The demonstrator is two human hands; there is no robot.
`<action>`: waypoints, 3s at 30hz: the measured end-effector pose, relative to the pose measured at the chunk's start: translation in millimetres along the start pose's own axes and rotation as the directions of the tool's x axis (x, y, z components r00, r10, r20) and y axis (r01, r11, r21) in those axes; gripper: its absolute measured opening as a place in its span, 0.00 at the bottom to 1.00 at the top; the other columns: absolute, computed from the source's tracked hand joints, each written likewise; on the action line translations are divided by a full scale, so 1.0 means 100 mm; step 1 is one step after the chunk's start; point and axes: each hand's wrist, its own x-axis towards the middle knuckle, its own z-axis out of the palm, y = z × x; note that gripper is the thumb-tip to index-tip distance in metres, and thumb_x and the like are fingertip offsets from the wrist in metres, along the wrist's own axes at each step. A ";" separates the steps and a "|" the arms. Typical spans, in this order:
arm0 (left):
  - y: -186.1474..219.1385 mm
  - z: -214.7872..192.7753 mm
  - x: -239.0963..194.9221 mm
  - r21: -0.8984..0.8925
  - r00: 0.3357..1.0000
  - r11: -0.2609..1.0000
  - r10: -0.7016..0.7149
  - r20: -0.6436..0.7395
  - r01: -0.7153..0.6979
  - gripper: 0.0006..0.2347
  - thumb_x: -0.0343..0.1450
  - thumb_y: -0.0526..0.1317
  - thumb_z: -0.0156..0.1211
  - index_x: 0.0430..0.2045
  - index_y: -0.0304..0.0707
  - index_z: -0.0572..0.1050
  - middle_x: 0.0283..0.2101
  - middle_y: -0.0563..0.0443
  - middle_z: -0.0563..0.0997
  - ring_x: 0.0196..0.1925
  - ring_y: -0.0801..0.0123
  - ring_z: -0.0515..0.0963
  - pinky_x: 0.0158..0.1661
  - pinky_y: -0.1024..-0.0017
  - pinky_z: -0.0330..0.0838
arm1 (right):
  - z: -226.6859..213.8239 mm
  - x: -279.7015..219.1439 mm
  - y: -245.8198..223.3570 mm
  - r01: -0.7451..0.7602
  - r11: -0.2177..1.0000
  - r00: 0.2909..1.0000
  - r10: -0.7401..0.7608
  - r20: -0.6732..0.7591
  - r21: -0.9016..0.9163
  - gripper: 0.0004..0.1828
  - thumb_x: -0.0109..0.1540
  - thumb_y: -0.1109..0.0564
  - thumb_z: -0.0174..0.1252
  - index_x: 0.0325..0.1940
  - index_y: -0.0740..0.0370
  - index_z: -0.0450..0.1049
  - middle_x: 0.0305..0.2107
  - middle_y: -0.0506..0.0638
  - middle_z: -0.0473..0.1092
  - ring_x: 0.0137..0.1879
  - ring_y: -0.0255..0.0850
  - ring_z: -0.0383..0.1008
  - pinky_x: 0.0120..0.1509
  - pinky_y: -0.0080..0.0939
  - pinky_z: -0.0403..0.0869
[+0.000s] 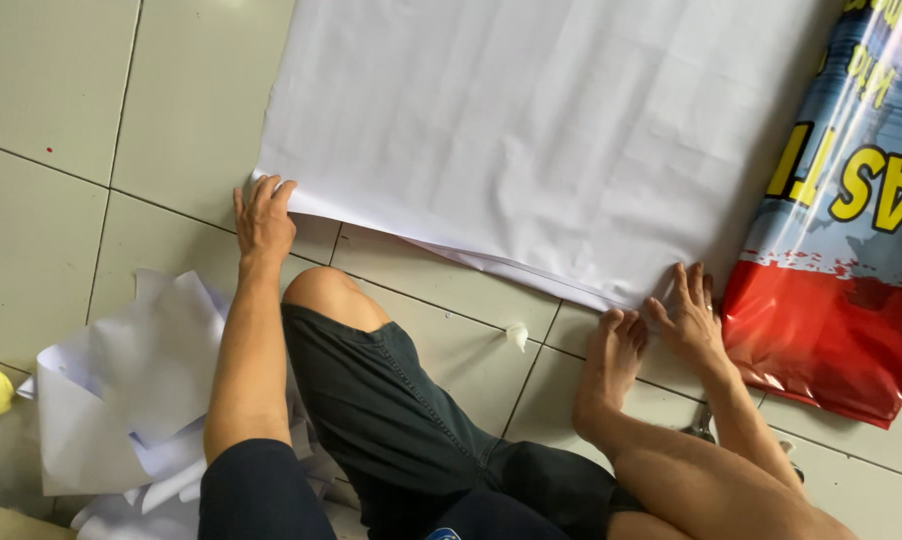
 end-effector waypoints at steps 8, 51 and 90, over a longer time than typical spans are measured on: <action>-0.43 -0.41 0.29 -0.289 0.989 0.954 0.106 0.098 -0.074 0.13 0.73 0.27 0.57 0.46 0.49 0.78 0.52 0.51 0.79 0.53 0.53 0.79 0.55 0.53 0.69 | -1.04 -0.39 -0.71 0.278 0.904 0.946 -0.199 0.255 -0.324 0.37 0.64 0.30 0.46 0.77 0.34 0.56 0.68 0.44 0.64 0.66 0.50 0.74 0.64 0.56 0.78; -0.76 0.15 0.53 -0.523 0.958 0.847 -0.223 -0.182 0.098 0.20 0.61 0.55 0.85 0.24 0.39 0.80 0.23 0.47 0.75 0.31 0.50 0.80 0.41 0.59 0.75 | 1.36 0.68 -3.02 0.837 0.215 0.224 -0.974 -0.044 -0.504 0.36 0.64 0.43 0.52 0.75 0.57 0.60 0.76 0.53 0.52 0.79 0.41 0.55 0.78 0.47 0.56; -0.48 0.21 0.87 0.055 0.977 0.980 -0.187 -0.099 0.193 0.10 0.66 0.46 0.72 0.18 0.51 0.76 0.22 0.65 0.81 0.30 0.57 0.75 0.29 0.60 0.66 | 0.95 0.17 -1.39 0.868 0.490 0.432 -0.824 0.367 0.077 0.55 0.57 0.42 0.70 0.80 0.50 0.45 0.66 0.62 0.57 0.69 0.55 0.63 0.63 0.57 0.74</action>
